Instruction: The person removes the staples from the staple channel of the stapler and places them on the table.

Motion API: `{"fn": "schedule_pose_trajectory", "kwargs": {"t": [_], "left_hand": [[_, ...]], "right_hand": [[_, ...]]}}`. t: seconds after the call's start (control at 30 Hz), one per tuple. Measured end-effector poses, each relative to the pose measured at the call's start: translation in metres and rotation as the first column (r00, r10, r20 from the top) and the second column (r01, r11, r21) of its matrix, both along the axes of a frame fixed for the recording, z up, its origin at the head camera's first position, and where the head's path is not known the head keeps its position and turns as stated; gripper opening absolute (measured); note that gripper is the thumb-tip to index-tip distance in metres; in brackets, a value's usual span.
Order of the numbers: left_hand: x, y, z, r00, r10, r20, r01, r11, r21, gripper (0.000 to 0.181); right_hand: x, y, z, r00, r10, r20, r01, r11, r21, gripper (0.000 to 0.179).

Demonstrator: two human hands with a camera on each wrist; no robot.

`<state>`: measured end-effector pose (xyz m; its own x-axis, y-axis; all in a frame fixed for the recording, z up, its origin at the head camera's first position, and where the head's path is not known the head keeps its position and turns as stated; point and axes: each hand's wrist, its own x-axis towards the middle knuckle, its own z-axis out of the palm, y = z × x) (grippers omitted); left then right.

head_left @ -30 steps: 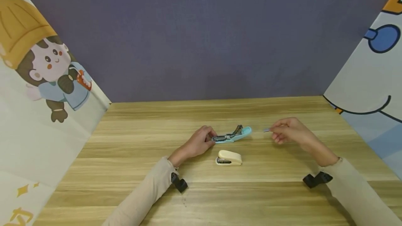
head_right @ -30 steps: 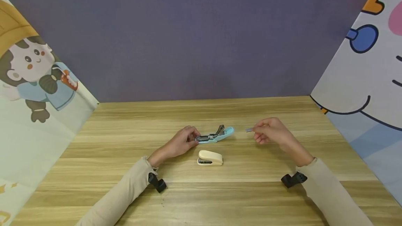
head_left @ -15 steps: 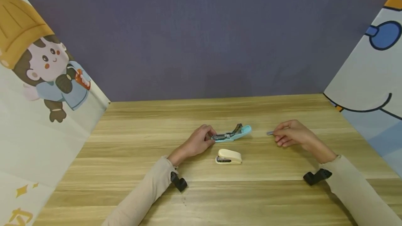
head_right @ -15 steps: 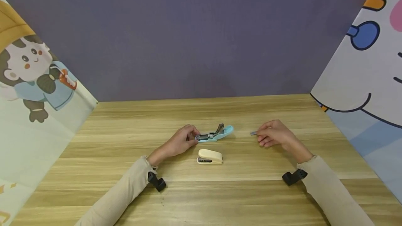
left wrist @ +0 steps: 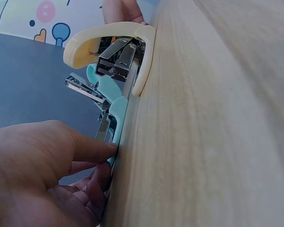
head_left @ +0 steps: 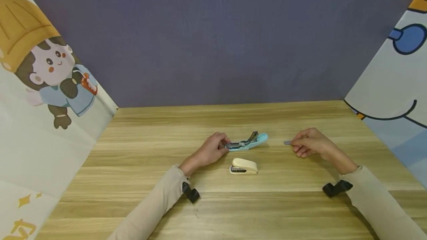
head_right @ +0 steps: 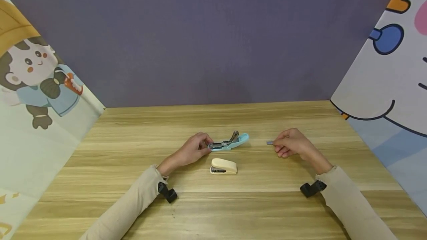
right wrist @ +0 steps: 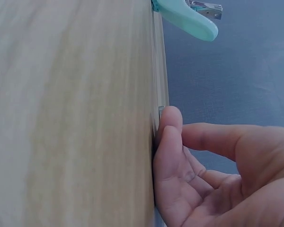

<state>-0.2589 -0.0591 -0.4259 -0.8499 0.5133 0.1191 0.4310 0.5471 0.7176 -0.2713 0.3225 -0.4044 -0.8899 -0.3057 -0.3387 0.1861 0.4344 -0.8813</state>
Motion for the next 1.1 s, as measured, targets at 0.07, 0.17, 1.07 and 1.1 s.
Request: {"fn": "schedule_pose_trajectory", "kwargs": {"t": [0.07,0.17,1.07,1.1], "left_hand": [[0.000,0.000,0.000,1.000,-0.002,0.002,0.002,1.000,0.001,0.018],[0.001,0.001,0.000,1.000,-0.006,0.006,0.006,1.000,-0.002,0.019],[0.025,-0.019,0.024,0.997,-0.049,0.059,0.055,0.993,-0.104,0.019],[0.027,-0.020,0.023,0.996,-0.057,0.071,0.064,0.993,-0.099,0.020]], "right_hand": [[0.001,0.000,0.000,1.000,0.004,-0.002,-0.004,1.000,0.001,0.027],[0.003,0.000,0.000,1.000,0.007,-0.006,-0.007,1.000,0.000,0.027],[0.043,-0.069,0.042,0.914,0.192,-0.357,-0.116,0.968,0.222,0.017],[0.046,-0.073,0.043,0.906,0.201,-0.373,-0.120,0.966,0.229,0.016]]}}
